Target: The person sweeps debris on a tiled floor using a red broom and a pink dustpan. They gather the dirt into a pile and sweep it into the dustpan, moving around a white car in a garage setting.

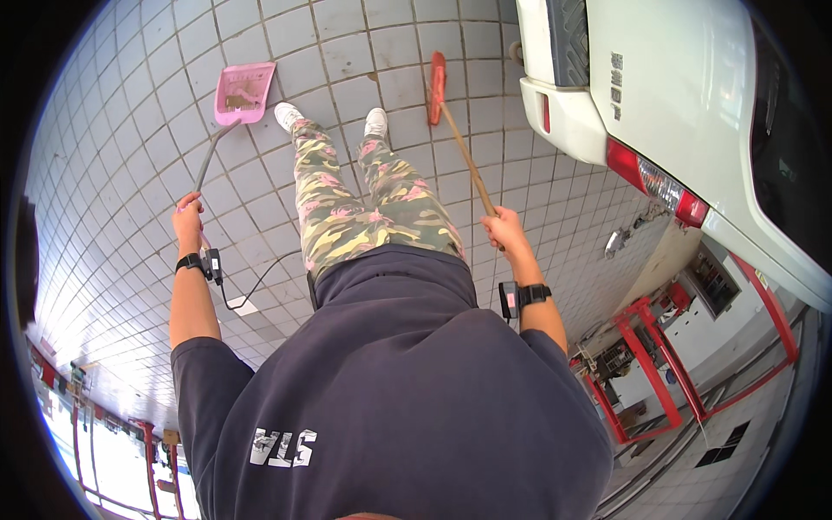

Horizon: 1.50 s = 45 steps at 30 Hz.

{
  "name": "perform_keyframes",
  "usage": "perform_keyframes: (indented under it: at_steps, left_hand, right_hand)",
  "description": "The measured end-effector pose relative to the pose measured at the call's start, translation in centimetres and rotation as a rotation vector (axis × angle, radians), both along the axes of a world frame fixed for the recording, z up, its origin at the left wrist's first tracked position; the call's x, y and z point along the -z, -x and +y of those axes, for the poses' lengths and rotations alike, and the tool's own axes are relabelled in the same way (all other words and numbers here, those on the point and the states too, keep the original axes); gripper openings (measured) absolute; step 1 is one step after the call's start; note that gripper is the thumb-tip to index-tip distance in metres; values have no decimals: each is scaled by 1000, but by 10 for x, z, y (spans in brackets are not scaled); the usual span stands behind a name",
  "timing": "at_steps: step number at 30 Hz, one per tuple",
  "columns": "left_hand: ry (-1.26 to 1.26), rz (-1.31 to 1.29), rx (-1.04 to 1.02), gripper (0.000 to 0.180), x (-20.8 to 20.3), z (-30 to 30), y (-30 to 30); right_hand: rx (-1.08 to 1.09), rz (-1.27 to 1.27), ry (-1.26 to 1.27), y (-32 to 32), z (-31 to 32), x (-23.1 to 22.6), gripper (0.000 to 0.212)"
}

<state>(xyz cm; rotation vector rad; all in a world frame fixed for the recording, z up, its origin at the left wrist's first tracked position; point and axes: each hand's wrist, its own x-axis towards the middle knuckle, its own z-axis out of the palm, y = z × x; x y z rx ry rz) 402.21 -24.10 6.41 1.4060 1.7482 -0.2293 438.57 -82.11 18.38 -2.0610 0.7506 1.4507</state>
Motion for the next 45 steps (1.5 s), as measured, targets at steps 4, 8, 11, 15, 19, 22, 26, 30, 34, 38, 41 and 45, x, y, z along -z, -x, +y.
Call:
perform_keyframes:
  at_steps: [4, 8, 11, 15, 19, 22, 26, 30, 34, 38, 41, 45]
  left_hand:
    - [-4, -10, 6, 34, 5, 2, 3]
    - [-6, 0, -6, 33, -1, 3, -4]
    - [-19, 24, 0, 33, -3, 2, -7]
    - [-31, 31, -7, 32, -7, -1, -10]
    - [-21, 4, 1, 32, 3, 6, -6]
    - [-9, 15, -14, 33, 6, 7, -4]
    - [-12, 33, -33, 32, -3, 2, -10]
    - [-32, 13, -26, 33, 1, -1, -5]
    - [-32, 14, -32, 32, 0, 0, -7]
    - [-9, 12, -33, 32, -2, 3, -13]
    - [-18, -2, -34, 32, 3, 4, -8]
    - [-21, 12, -59, 31, 7, 3, -4]
  right_hand:
    - [-106, -100, 169, -15, -28, 8, 7]
    - [-121, -171, 258, -53, -50, 77, 9]
    - [-74, -171, 312, -85, -55, 133, 12]
    - [-259, -84, 287, -125, -15, 170, 14]
    - [-154, -57, 31, -111, 28, 173, 13]
    - [-318, -3, 60, -76, 48, 114, 12]
    - [-91, -13, 39, -72, -10, 42, 4]
    - [64, -91, 106, -54, -32, 20, 4]
    - [-42, -191, 201, -70, -43, 65, 5]
    - [-339, -202, 342, -130, -47, 166, 15]
    - [-380, -121, 286, -144, 17, 179, 17]
    - [-470, -73, 85, -78, 87, 137, 17]
